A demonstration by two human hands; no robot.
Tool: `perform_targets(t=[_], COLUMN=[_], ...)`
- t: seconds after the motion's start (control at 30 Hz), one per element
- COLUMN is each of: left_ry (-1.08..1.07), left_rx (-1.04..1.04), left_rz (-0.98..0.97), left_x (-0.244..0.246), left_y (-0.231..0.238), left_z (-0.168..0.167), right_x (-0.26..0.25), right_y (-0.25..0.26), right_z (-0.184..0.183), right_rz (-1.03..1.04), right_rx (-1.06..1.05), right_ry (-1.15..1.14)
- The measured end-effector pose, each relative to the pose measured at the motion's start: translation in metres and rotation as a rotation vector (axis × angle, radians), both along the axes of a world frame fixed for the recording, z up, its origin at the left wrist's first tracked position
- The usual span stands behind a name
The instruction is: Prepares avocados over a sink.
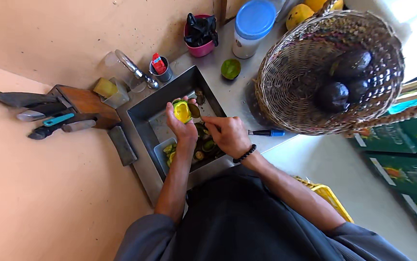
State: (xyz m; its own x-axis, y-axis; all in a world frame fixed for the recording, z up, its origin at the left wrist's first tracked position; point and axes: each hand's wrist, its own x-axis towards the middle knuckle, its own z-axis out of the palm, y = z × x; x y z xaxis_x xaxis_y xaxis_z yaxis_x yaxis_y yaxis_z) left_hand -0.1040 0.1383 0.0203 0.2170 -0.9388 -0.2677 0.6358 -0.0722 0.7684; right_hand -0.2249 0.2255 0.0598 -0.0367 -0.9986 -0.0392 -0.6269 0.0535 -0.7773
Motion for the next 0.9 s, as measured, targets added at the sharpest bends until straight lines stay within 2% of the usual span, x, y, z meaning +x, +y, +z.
perform_targets(t=[0.27,0.4,0.47,0.57,0.63,0.7,0.77,0.83,0.9], left_ry=[0.128,0.267,0.332,0.322,0.191,0.026,-0.126,-0.134,-0.087], left_rx=[0.042,0.063,0.084,0.047,0.045,0.132,0.272,0.401,0.45], left_rz=[0.153,0.147,0.056,-0.197,-0.361,-0.449,-0.38,-0.251,-0.124], left_x=[-0.012,-0.011,-0.007,0.009,0.022,0.019,0.008,0.0,-0.004], left_y=[-0.005,-0.005,-0.003,0.001,0.001,0.002,0.002,-0.002,-0.003], left_z=[0.01,0.013,0.008,-0.016,-0.027,-0.026,-0.021,-0.015,-0.009], right_x=[0.027,0.018,-0.002,-0.042,-0.058,-0.062,-0.054,-0.042,-0.028], right_y=[0.001,0.002,-0.009,-0.037,-0.046,-0.048,-0.039,-0.028,-0.02], right_z=[-0.025,-0.03,-0.034,-0.026,-0.015,-0.008,-0.013,-0.033,-0.054], right_rz=[-0.063,-0.036,0.024,0.141,0.204,0.261,0.27,0.201,0.139], right_rx=[-0.083,0.04,0.095,0.108,0.119,0.134,-0.004,-0.278,-0.424], right_ry=[-0.167,-0.383,-0.442,-0.237,-0.009,0.218,0.375,0.445,0.485])
